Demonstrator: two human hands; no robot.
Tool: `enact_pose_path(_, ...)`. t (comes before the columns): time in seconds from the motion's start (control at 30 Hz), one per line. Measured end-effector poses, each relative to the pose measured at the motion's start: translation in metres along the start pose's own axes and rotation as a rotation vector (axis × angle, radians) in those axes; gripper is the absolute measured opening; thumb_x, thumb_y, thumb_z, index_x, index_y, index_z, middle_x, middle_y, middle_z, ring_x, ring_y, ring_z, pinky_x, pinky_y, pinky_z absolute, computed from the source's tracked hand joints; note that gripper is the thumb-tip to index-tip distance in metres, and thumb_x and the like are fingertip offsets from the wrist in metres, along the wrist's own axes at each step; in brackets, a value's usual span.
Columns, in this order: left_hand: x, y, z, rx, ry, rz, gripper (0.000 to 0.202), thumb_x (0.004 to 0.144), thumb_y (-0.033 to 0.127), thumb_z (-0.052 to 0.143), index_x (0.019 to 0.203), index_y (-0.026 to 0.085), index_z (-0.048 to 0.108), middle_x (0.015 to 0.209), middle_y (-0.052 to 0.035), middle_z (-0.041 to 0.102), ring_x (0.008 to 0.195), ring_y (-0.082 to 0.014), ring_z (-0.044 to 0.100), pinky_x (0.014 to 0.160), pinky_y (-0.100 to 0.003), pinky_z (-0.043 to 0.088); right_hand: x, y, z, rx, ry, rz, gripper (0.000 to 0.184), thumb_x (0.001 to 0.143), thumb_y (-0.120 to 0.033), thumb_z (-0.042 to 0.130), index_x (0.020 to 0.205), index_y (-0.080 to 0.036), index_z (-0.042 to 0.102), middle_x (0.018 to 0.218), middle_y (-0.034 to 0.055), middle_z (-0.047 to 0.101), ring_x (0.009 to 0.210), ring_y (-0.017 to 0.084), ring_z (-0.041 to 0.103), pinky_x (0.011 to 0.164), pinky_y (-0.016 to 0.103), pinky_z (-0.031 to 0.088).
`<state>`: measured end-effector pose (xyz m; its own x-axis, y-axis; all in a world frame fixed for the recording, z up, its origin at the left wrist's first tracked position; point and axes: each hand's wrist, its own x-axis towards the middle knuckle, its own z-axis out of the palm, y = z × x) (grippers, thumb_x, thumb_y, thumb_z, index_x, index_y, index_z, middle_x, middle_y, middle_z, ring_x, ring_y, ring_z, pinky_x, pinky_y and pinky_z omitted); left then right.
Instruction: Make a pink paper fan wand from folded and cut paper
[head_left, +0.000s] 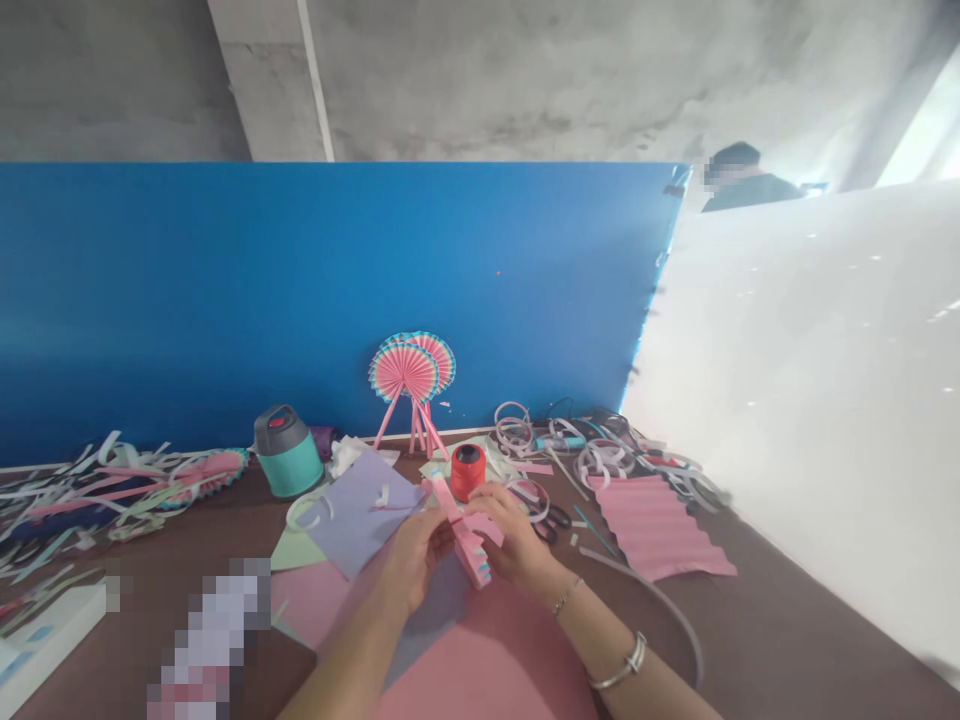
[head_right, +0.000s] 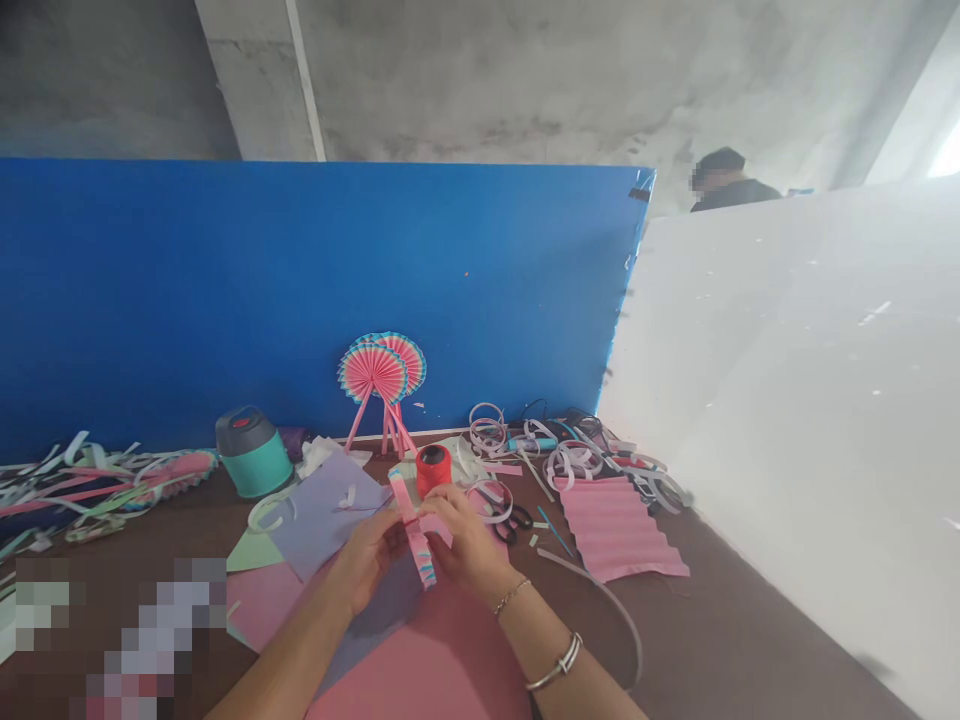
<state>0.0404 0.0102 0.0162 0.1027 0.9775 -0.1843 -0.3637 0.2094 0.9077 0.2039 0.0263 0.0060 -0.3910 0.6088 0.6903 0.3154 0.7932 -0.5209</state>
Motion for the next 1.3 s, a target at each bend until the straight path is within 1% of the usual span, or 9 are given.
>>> enact_pose_path(0.1,-0.001,0.001,0.002,-0.081,-0.037,-0.032,0.029,0.069,0.036,0.069,0.088,0.014,0.068,0.085,-0.0062,0.07,0.08,-0.0184,0.064,0.074,-0.029,0.048,0.001,-0.001,0.0,-0.022,-0.038,-0.027,0.03,0.079,-0.006,0.05,0.101,-0.024,0.06,0.103,0.0073,0.052,0.098,0.021,0.054,0.085,0.035,0.047)
enact_pose_path(0.27,0.0,0.0,0.002,-0.088,-0.04,-0.049,0.024,0.068,0.035,0.071,0.08,0.014,0.067,0.08,-0.006,0.07,0.08,-0.0197,0.065,0.074,-0.03,0.05,0.0,0.0,-0.002,-0.029,-0.06,-0.018,0.025,0.081,-0.008,0.051,0.097,-0.024,0.062,0.106,0.0072,0.052,0.099,0.021,0.055,0.087,0.035,0.047)
enact_pose_path(0.43,0.002,-0.002,-0.001,-0.103,-0.05,-0.064,0.021,0.071,0.031,0.069,0.085,0.015,0.069,0.085,-0.0059,0.071,0.082,-0.0182,0.065,0.074,-0.027,0.05,0.001,-0.002,-0.003,-0.024,-0.087,-0.003,0.025,0.08,-0.007,0.054,0.097,-0.024,0.061,0.107,0.0073,0.053,0.1,0.021,0.054,0.087,0.035,0.046)
enact_pose_path(0.6,-0.003,0.003,0.002,-0.069,-0.086,-0.027,0.025,0.072,0.035,0.07,0.087,0.014,0.07,0.089,-0.0077,0.072,0.086,-0.0205,0.066,0.076,-0.029,0.049,0.001,0.0,-0.002,0.043,-0.071,0.012,0.018,0.083,-0.013,0.054,0.095,-0.023,0.062,0.104,0.0067,0.055,0.098,0.02,0.055,0.088,0.034,0.045)
enact_pose_path(0.8,0.002,-0.002,-0.003,0.051,-0.065,0.066,0.023,0.074,0.038,0.068,0.075,0.016,0.069,0.081,-0.0094,0.072,0.078,-0.0215,0.066,0.078,-0.033,0.048,-0.001,0.006,0.002,0.197,-0.03,0.153,0.01,0.086,-0.025,0.054,0.086,-0.021,0.064,0.092,0.0064,0.058,0.089,0.02,0.056,0.082,0.032,0.046)
enact_pose_path(1.0,0.003,-0.002,-0.003,0.247,-0.013,0.143,0.023,0.072,0.042,0.067,0.069,0.019,0.068,0.071,-0.0051,0.068,0.07,-0.0194,0.062,0.076,-0.033,0.049,-0.002,0.01,0.006,0.289,-0.049,0.263,0.013,0.083,-0.024,0.056,0.085,-0.023,0.069,0.086,0.0044,0.064,0.083,0.02,0.056,0.084,0.034,0.045)
enact_pose_path(1.1,-0.002,0.003,0.001,0.268,-0.061,0.175,0.017,0.072,0.036,0.065,0.071,0.02,0.07,0.076,-0.0043,0.07,0.074,-0.0204,0.063,0.08,-0.034,0.049,0.0,0.009,0.005,0.334,-0.083,0.324,0.015,0.083,-0.024,0.057,0.091,-0.022,0.07,0.092,0.005,0.066,0.084,0.02,0.057,0.083,0.034,0.047)
enact_pose_path(1.17,-0.003,0.004,0.002,0.258,-0.12,0.19,0.013,0.072,0.031,0.065,0.078,0.021,0.071,0.083,-0.0045,0.072,0.081,-0.0219,0.064,0.085,-0.035,0.048,0.0,0.008,0.005,0.366,-0.056,0.36,0.016,0.083,-0.025,0.057,0.093,-0.021,0.069,0.094,0.0062,0.067,0.088,0.021,0.058,0.086,0.035,0.047)
enact_pose_path(1.3,0.0,-0.001,-0.002,0.272,-0.177,0.234,0.024,0.067,0.028,0.072,0.09,0.021,0.07,0.095,-0.0073,0.072,0.093,-0.0245,0.065,0.091,-0.036,0.046,0.0,0.006,0.006,0.414,0.011,0.417,0.02,0.081,-0.033,0.061,0.094,-0.02,0.067,0.095,0.0076,0.068,0.093,0.024,0.061,0.09,0.04,0.047)
